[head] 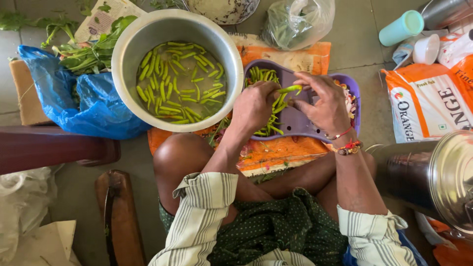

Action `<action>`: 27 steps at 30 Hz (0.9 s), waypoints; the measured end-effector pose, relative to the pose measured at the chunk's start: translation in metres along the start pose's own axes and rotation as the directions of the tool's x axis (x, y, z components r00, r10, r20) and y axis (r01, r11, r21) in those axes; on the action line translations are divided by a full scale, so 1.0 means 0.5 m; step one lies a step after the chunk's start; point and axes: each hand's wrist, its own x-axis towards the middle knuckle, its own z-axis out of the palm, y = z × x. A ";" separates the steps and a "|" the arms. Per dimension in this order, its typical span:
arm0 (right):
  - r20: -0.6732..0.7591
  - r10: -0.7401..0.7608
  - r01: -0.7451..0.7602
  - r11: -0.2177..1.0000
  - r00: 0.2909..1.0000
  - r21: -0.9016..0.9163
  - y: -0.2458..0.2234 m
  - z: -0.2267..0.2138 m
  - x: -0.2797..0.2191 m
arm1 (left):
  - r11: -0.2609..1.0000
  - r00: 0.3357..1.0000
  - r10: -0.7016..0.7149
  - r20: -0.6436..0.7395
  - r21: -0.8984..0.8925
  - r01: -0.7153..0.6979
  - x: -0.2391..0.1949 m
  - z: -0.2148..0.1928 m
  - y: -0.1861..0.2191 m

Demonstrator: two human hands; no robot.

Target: The person sits on the floor and repeatedly picks green chilies from a bowl of water, snaps off the stems by hand, and places the chilies into a purple tray. The person also briefly handles a blue plastic bag.

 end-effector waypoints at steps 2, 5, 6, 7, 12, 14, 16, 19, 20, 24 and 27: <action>0.002 -0.090 0.090 0.994 0.996 -0.058 0.003 0.008 0.003 | 1.000 1.000 0.001 0.007 0.009 -0.001 0.001 -0.002 0.007; 0.016 -0.099 0.100 0.977 0.995 -0.187 0.012 0.025 0.005 | 0.995 0.999 0.041 0.028 0.091 -0.043 0.000 -0.007 0.016; 0.025 -0.079 0.082 0.969 0.997 -0.232 0.014 0.035 0.001 | 0.986 0.998 0.029 0.062 0.161 -0.038 -0.005 -0.008 0.018; 0.025 -0.101 0.104 0.964 0.995 -0.245 0.015 0.043 -0.002 | 0.972 0.995 0.014 0.096 0.231 -0.036 -0.007 -0.008 0.019; -0.061 -0.172 0.154 0.963 0.983 -0.221 0.013 0.065 -0.001 | 0.966 0.988 -0.043 0.148 0.260 0.003 -0.008 -0.009 0.018; -0.043 -0.174 0.160 0.962 0.984 -0.223 0.013 0.064 0.003 | 0.979 0.990 -0.025 0.137 0.204 -0.003 -0.007 -0.005 0.011; -0.036 -0.173 0.165 0.973 0.984 -0.160 0.012 0.059 0.005 | 0.996 0.990 -0.078 0.114 0.061 0.072 -0.009 0.006 0.000; -0.052 -0.100 0.104 0.992 0.994 0.078 0.005 0.043 0.008 | 0.973 0.994 -0.100 0.043 -0.205 0.106 -0.003 0.023 -0.018; -0.049 -0.023 0.031 0.982 0.999 0.186 -0.001 0.038 0.007 | 0.950 0.995 -0.099 0.011 -0.298 0.098 0.001 0.028 -0.023; -0.048 0.106 -0.082 0.929 0.993 0.360 -0.013 0.023 0.000 | 0.863 0.980 -0.177 0.091 -0.464 0.200 0.004 0.042 -0.040; -0.102 -0.091 0.102 0.988 0.991 0.116 -0.015 0.016 0.001 | 0.838 0.988 -0.128 0.088 -0.523 0.155 0.001 0.051 -0.045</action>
